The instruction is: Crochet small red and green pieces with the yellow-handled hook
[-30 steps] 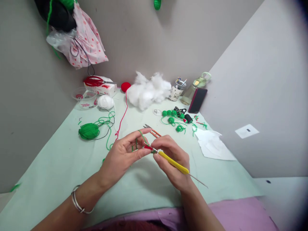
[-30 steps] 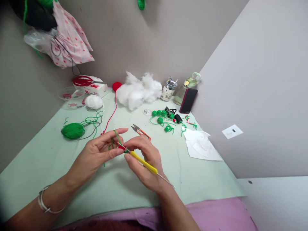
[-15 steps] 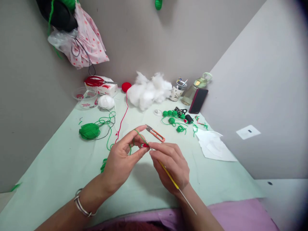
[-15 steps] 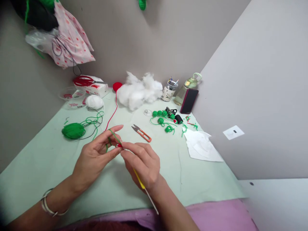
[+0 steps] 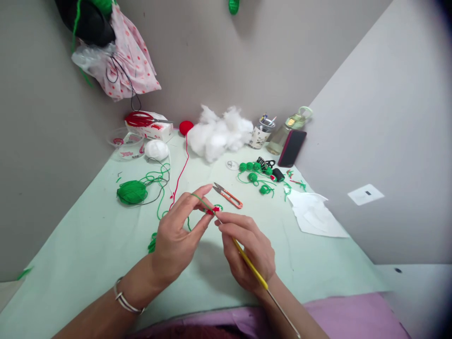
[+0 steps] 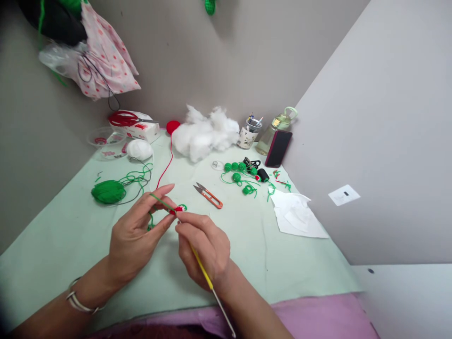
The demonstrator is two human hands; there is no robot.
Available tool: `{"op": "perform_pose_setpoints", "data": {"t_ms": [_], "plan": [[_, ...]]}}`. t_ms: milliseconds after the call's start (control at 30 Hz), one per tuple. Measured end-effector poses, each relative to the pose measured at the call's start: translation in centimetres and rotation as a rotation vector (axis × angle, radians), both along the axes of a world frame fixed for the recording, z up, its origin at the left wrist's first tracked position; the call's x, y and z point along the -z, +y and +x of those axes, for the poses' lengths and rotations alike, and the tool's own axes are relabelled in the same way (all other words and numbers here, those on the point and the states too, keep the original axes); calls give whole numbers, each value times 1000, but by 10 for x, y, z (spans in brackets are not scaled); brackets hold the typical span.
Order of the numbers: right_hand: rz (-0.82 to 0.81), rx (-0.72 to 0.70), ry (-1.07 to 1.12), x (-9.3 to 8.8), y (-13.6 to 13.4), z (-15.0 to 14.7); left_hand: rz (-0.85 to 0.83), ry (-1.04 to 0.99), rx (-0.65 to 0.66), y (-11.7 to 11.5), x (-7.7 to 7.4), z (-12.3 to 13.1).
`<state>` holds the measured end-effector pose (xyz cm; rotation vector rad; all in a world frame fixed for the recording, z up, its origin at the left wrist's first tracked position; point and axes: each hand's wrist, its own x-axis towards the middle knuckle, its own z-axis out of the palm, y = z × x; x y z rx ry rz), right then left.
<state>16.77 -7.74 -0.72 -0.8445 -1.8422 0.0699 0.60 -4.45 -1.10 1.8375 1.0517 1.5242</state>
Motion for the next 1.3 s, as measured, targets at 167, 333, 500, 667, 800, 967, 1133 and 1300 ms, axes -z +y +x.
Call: {"op": "perform_pose_setpoints", "data": {"t_ms": [167,333,500,667,800,967,1133,1300], "plan": [[-137,-4,73,-5,-2,1,149,103,-48,2,0,-1],[-161,1,96,-4,1,1,163,117,-46,3,0,-1],[-50,31,13,1,4,0,-9,11,-26,3,1,0],[-178,-19,81,-5,6,2,75,69,-52,5,2,-1],[-284,-68,173,-8,7,4,179,140,-74,7,4,-3],[-321,-33,198,-6,7,3,262,177,-46,8,9,-4],[-87,51,21,1,7,0,117,97,-48,7,6,0],[5,103,-62,9,4,1,-147,-70,-9,4,-1,3]]}}
